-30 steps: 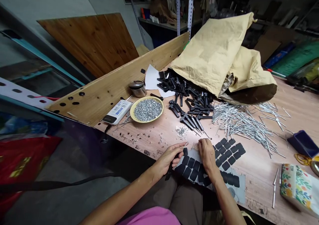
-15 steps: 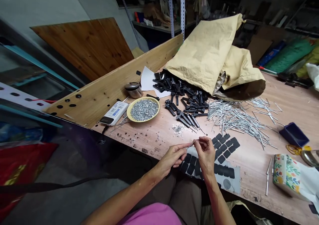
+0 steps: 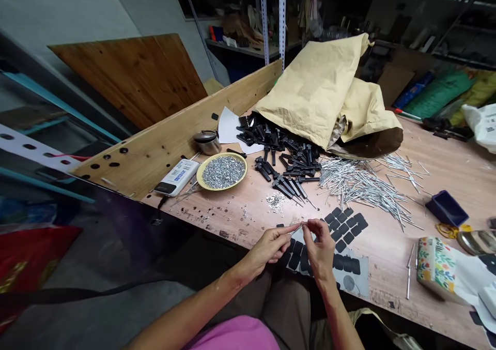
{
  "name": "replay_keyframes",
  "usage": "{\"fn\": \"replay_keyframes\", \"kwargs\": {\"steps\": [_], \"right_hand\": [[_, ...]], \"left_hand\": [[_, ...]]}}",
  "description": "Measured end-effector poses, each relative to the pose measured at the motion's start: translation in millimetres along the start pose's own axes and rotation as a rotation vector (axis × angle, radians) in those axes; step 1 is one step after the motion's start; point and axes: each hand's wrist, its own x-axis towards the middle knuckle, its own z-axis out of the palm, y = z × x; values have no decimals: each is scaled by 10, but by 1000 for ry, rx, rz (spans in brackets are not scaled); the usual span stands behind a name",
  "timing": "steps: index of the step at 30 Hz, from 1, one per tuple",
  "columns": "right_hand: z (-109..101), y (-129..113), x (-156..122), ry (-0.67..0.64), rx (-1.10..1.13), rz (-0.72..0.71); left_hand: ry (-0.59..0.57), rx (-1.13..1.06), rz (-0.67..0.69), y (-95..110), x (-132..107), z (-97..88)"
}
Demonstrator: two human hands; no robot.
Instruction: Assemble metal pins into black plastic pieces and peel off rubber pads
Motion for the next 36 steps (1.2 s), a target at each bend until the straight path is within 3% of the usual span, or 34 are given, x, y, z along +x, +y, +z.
{"fn": "replay_keyframes", "kwargs": {"steps": [3,6,16,21,24,27,31,36], "right_hand": [[-37,-16,-2,-65,-192,-226],[-70,-24,8,-87,-242,-272],[-226,-27,103,-339,89,316],[-291,-58,105,-427,92,335],[-333,-86,122,-486,94,332],[-370,-128,152,-528,37,272],[-389,-196,160,-561,-138,60],[-351,-192,88,-496,-273,-156]], "left_hand": [[10,30,-9,-21,24,-11],[-16,59,-10,-43,37,-46],[-157,224,15,-9,7,-206],[-126,253,65,-6,-20,-192],[-119,325,205,-43,-14,-190],[-99,438,335,-74,-4,-196],[-100,506,352,-96,-1,-198],[1,663,464,-121,-22,-162]]}}
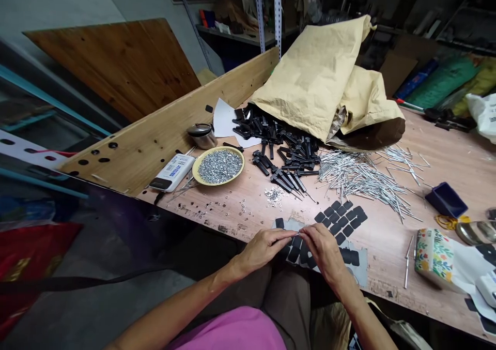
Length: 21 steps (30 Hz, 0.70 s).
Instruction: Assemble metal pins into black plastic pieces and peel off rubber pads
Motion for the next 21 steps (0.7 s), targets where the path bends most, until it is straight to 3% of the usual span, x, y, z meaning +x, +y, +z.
{"fn": "replay_keyframes", "kwargs": {"steps": [9,14,17,21], "right_hand": [[62,34,-9,-14,-6,-4],[21,-12,28,-17,129,124],[-41,-29,36,0,159,123],[-117,-21,33,-20,159,6]], "left_hand": [[34,173,47,19,-28,39],[104,273,26,39,-33,56],[84,75,-5,73,1,20],[-185,-338,-197,91,49,-52]]}}
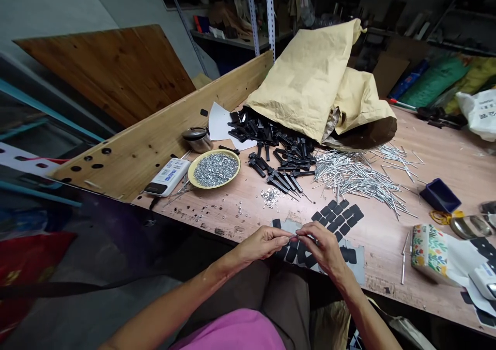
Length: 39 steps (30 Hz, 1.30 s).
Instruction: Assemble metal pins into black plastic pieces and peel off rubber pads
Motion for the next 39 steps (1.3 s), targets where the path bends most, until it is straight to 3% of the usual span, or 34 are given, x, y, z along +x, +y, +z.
{"fn": "replay_keyframes", "kwargs": {"steps": [2,7,10,13,17,20,26,33,39], "right_hand": [[-9,9,-5,13,6,8],[52,22,-37,99,-44,-2],[89,11,-60,141,-88,5],[79,-13,-62,126,-76,38],[-1,-43,-28,43,43,29],[-46,-49,-11,35,50,11],[-31,-24,-47,71,-102,-21],[-5,21,-81,75,-198,-161],[45,15,-99,123,-438,-248]], "left_hand": [[-26,-46,-32,5,0,-4],[208,207,182,-9,-32,98],[276,323,216,-12,-40,144],[228,204,185,-6,-29,139],[66,-41,29,9,-22,100],[21,-95,-5,22,-27,98],[214,195,265,-18,-9,141],[208,396,343,-44,-10,134],[216,522,395,-50,-6,147]]}}
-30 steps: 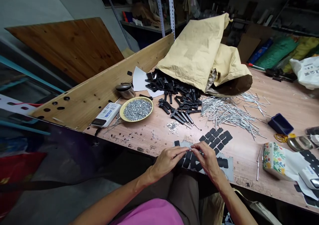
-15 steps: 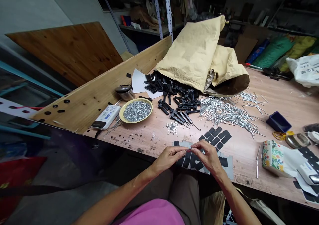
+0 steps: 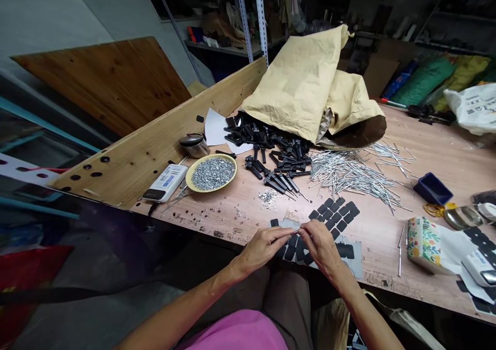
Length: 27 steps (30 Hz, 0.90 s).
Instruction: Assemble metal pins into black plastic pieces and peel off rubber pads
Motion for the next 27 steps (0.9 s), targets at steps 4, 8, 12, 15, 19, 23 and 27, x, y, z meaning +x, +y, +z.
{"fn": "replay_keyframes", "kwargs": {"steps": [4,8,12,15,19,23,27], "right_hand": [[30,-20,-13,0,-207,-54],[45,-27,-23,39,-156,65],[39,-13,-58,202,164,463],[117,-63,-113,228,436,701],[359,-217,-170,232,846,760],[492,-286,-189,292,943,839],[386,-222,-243,247,785,822]], "left_hand": [[-22,-8,-16,-2,-8,35],[-28,-137,-82,63,18,60],[15,-439,-315,107,87,61],[59,-787,-486,104,137,94],[156,-1065,-550,79,186,235],[314,-995,-507,42,229,391],[347,-919,-442,20,278,510]]}}
